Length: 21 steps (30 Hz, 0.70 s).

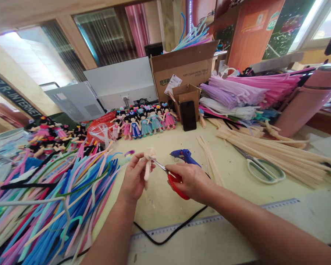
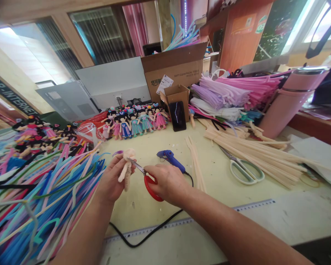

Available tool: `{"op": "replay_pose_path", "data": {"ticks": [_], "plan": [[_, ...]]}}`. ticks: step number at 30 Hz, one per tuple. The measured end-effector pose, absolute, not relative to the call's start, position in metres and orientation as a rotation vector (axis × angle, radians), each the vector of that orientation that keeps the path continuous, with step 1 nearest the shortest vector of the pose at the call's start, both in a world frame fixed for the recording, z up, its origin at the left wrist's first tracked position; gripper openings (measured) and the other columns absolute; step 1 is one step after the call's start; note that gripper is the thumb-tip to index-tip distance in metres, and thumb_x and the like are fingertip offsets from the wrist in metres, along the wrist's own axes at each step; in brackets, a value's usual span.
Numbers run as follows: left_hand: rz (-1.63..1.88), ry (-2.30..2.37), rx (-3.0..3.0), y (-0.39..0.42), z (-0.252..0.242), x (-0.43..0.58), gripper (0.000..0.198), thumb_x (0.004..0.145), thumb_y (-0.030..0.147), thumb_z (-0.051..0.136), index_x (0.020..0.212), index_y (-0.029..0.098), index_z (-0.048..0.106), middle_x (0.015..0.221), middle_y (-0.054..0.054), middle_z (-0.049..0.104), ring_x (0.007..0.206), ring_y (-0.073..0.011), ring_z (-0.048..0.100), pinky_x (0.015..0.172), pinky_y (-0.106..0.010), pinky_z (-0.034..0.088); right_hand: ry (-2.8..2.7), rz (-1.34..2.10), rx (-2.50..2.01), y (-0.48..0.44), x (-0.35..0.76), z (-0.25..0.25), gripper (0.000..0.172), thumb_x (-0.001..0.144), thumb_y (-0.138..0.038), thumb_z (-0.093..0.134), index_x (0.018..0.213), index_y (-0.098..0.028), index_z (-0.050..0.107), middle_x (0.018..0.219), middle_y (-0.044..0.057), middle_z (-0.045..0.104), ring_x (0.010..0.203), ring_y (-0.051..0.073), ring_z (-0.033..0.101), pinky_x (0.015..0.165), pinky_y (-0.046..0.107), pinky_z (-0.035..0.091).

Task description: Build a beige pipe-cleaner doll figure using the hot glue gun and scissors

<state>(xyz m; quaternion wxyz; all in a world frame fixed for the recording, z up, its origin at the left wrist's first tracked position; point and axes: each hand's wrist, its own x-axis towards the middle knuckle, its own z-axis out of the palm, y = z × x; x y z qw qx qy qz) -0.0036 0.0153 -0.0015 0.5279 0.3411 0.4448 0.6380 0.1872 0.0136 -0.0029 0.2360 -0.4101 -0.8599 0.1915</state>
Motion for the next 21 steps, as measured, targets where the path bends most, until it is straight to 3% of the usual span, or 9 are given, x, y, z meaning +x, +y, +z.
{"op": "replay_pose_path", "data": {"ticks": [13,21], "plan": [[1.586,1.047,0.839,0.016,-0.003,-0.006,0.054,0.056,0.033,0.09,0.094,0.021,0.054,0.075,0.002,0.073,0.061,-0.0122,0.066,0.057,-0.02,0.048,-2.356,0.519,-1.131,0.015,0.188,-0.004,0.029,0.085,-0.017,0.057,0.11,-0.022,0.069,0.086,0.004,0.069,0.077,0.017,0.06,0.066,0.027,0.039],[1.675,1.004,0.964,0.016,-0.006,-0.009,0.05,0.059,0.032,0.088,0.094,0.022,0.055,0.079,0.001,0.074,0.07,-0.0134,0.067,0.065,-0.023,0.048,-2.339,0.448,-1.062,0.023,0.189,-0.017,0.031,0.085,-0.017,0.06,0.114,-0.022,0.068,0.091,0.004,0.07,0.079,0.018,0.063,0.067,0.027,0.04]]}}
